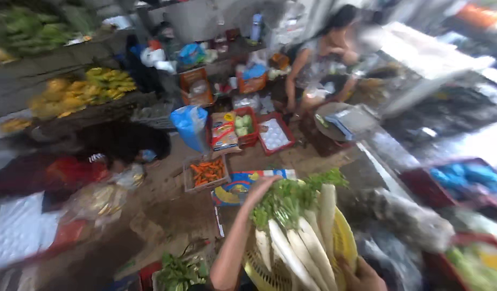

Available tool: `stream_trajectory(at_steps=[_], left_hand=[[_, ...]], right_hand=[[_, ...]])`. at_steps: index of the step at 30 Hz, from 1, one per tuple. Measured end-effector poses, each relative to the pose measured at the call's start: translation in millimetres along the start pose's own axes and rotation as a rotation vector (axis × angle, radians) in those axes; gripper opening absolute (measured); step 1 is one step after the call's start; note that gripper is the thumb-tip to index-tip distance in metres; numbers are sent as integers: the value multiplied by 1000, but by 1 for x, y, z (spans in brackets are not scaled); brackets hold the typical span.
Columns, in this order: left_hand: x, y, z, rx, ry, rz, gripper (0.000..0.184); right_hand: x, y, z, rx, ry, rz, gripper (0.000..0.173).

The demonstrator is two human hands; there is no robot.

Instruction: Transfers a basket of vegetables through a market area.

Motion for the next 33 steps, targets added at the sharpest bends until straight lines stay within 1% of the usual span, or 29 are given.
stream_trajectory(at_steps=[3,5,9,13,16,19,24,26,28,30,33], left_hand=[[-32,8,7,36,29,70,37],[-48,19,15,46,46,86,37],[-75,27,31,27,26,76,34],[-88,43,50,23,57,97,35],[-100,67,73,20,100,76,33],[-119,101,103,16,146,47,33],[-169,164,161,25,255,56,35],[-201,186,195,10,244,56,35],[-236,220,237,-8,237,75,36],[-265,264,280,15,279,94,35],[-304,316,346,74,330,80,33]], right_hand=[[7,6,-8,-89,109,41,34],[5,12,-13,-82,218,90,31],[0,24,-19,-98,341,90,31],[-10,42,-28,-135,403,92,40],[-23,59,-37,-139,442,155,40],[-45,86,-44,-169,442,176,34],[-76,151,-72,-126,478,173,36],[-93,192,-93,-118,509,173,40],[-112,243,-128,-113,532,165,40],[-132,293,-179,-101,547,171,38],[-159,343,-253,-103,526,174,36]])
Point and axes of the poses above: each hand's wrist, its own y-axis towards the middle knuckle, its own z-axis out of the palm, x = y × z, the point moved 6 cm from there along y, towards the middle knuckle, and after that the axes turned 10 degrees about -z, right-handed, at the moved point
